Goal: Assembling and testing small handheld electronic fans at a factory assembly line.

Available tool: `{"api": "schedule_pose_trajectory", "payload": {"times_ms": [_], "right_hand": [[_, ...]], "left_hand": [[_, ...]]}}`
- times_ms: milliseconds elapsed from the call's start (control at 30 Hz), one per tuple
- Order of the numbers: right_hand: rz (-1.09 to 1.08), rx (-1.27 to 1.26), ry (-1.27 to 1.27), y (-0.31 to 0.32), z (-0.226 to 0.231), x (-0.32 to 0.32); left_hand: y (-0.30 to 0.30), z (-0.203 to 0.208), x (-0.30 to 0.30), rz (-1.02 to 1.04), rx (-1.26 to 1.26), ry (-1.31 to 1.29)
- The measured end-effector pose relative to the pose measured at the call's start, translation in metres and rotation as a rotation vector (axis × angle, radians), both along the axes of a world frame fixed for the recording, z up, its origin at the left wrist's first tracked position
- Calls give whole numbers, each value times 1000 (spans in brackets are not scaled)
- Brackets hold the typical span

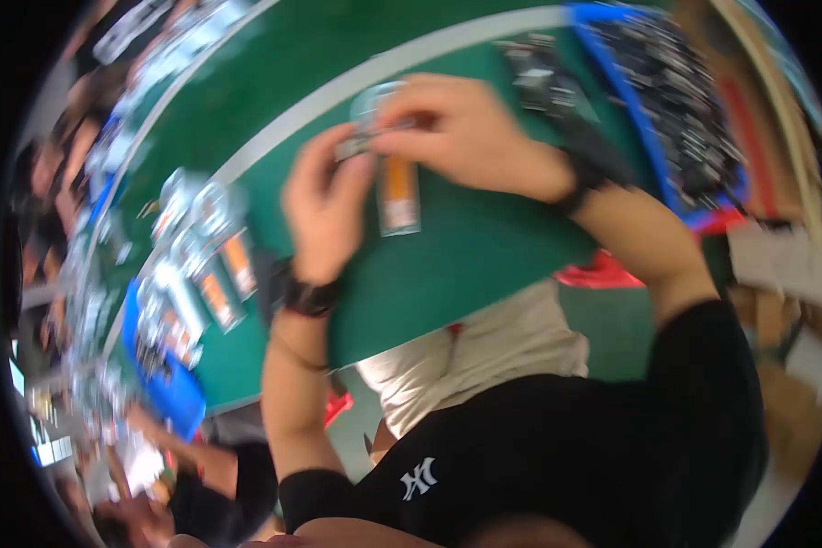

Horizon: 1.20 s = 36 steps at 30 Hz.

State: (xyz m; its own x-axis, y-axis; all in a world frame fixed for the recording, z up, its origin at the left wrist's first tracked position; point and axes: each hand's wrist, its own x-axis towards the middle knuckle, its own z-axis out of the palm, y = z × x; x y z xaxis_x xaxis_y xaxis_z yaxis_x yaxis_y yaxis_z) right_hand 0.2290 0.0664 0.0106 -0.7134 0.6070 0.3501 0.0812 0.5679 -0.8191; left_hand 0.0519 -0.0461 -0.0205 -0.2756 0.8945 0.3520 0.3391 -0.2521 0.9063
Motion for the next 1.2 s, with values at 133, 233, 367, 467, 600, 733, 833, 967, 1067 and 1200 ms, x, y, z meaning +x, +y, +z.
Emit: {"api": "schedule_pose_trajectory", "payload": {"times_ms": [133,233,367,467,600,733,833,967,1067,1200], "right_hand": [[44,-148,155,5,-13,-5],[63,-389,145,4,-6,0],[87,-531,106,1,3,0],[102,-443,102,0,1,0],[123,-248,63,3,-3,-1],[115,275,149,12,-22,-5],[92,333,128,5,-18,-2],[82,322,115,2,-14,-1],[92,224,109,4,-11,0],[86,110,109,9,-12,-1]], "left_hand": [[-5,-9,-8,-4,-36,-51],[-4,-11,-9,-8,-40,-24],[-4,-9,-10,28,-51,-24],[-2,-8,-7,30,-45,-73],[1,-2,-4,-109,42,-26],[2,1,-8,-103,48,98],[1,-2,-7,-115,44,54],[1,-2,-9,-133,57,81],[-1,-1,-9,-135,35,76],[-1,1,-7,-151,0,48]]}}
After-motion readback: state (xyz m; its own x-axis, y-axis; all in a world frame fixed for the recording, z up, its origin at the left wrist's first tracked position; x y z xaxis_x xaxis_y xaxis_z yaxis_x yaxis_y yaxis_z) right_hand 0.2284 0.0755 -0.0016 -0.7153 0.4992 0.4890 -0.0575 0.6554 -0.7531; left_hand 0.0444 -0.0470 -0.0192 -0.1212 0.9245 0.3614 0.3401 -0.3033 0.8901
